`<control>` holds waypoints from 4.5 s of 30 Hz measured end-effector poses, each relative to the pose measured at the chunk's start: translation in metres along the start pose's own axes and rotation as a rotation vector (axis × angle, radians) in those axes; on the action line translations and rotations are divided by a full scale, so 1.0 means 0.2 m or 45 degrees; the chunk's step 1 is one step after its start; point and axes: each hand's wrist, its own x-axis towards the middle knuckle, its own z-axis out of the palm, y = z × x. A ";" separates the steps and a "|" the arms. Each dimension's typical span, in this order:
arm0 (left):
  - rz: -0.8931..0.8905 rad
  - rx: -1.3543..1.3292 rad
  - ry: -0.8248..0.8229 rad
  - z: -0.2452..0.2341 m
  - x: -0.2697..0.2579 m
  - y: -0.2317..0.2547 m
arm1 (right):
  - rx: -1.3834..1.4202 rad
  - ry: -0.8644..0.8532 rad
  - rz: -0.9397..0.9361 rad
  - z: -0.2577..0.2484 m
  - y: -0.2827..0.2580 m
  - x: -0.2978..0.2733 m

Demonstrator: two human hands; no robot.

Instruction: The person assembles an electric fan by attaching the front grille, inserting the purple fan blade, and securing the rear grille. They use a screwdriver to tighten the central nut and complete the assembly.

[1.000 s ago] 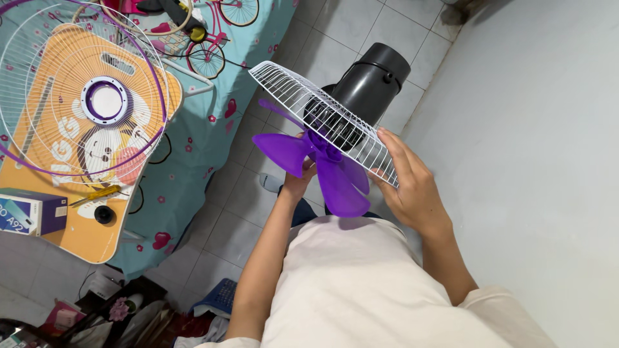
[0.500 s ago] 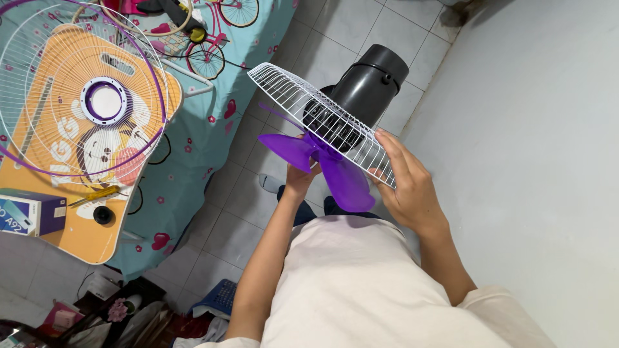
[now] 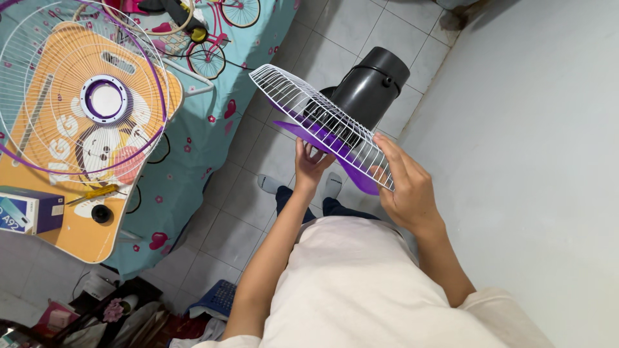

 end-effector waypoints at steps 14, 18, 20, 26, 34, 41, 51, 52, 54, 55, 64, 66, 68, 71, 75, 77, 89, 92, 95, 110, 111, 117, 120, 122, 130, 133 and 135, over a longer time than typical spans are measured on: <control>0.032 -0.171 0.020 -0.03 0.08 -0.12 | -0.012 0.025 -0.021 0.02 -0.02 0.01; 0.129 -0.029 -0.064 -0.06 0.12 -0.15 | -0.033 0.021 -0.029 0.02 -0.02 0.02; 0.114 -0.018 -0.071 -0.06 0.13 -0.16 | -0.028 0.017 -0.026 0.02 -0.01 0.02; 0.038 -0.111 -0.059 -0.05 0.14 -0.15 | -0.037 0.018 -0.038 0.03 -0.01 0.02; 0.263 0.098 -0.121 0.05 0.11 -0.03 | -0.060 -0.052 0.016 -0.05 -0.08 0.05; 0.267 0.257 0.146 -0.08 -0.02 0.09 | 0.133 0.264 -0.431 -0.03 -0.38 0.07; 0.443 0.102 0.843 -1.12 -0.34 0.30 | 0.410 -0.238 -0.689 0.71 -0.95 0.29; 0.491 0.150 0.943 -1.27 -0.40 0.34 | 0.421 -0.268 -0.719 0.80 -1.01 0.31; 0.506 0.597 1.255 -1.59 -0.53 0.43 | 0.419 -0.373 -0.704 1.02 -1.14 0.34; 0.494 0.826 1.401 -1.73 -0.59 0.48 | 0.405 -0.448 -0.659 1.13 -1.20 0.35; 0.448 1.528 1.364 -2.39 -0.66 0.72 | 0.227 -0.879 -0.734 2.06 -1.59 0.35; 0.322 1.494 1.223 -2.46 -0.61 0.72 | 0.227 -0.919 -0.708 2.14 -1.62 0.32; 0.234 1.468 1.119 -2.51 -0.59 0.69 | 0.221 -0.948 -0.703 2.19 -1.64 0.31; 0.287 1.392 1.099 -2.54 -0.57 0.66 | 0.183 -0.996 -0.591 2.18 -1.66 0.34; 0.385 0.386 0.868 -2.50 -0.56 0.71 | 0.330 -0.865 -0.511 2.11 -1.72 0.41; 0.228 -0.148 0.541 -2.42 -0.57 0.74 | 0.534 -0.783 -0.553 2.03 -1.72 0.44; -0.059 -0.633 0.083 -1.73 -0.46 0.95 | 0.537 -0.273 -0.280 1.57 -1.40 0.40; -0.140 -0.567 0.043 -1.55 -0.41 0.92 | 0.279 -0.069 -0.315 1.44 -1.29 0.33; -0.137 -0.479 -0.006 -1.36 -0.35 0.86 | 0.245 -0.003 -0.274 1.29 -1.17 0.29; -0.289 -0.099 -0.062 -0.39 -0.11 0.20 | -0.555 0.252 0.023 0.11 -0.42 0.02; -0.282 -0.110 -0.042 -0.34 -0.09 0.15 | -0.528 0.203 0.044 0.09 -0.37 0.02; -0.184 -0.210 0.053 -0.18 -0.02 -0.06 | -0.356 0.019 0.075 0.06 -0.21 0.05; -0.171 -0.193 0.097 -0.13 0.00 -0.10 | -0.231 0.001 0.109 0.08 -0.17 0.04; -0.162 -0.195 0.117 -0.12 -0.01 -0.10 | -0.205 0.007 0.097 0.08 -0.15 0.03; -0.097 -0.088 0.204 -0.07 -0.03 -0.06 | -0.223 0.028 0.003 0.08 -0.10 0.04; -0.051 -0.089 0.229 -0.07 -0.03 -0.10 | -0.227 0.025 -0.003 0.08 -0.08 0.03; -0.141 -0.254 0.182 -0.09 -0.03 -0.13 | -0.221 0.023 -0.007 0.08 -0.07 0.03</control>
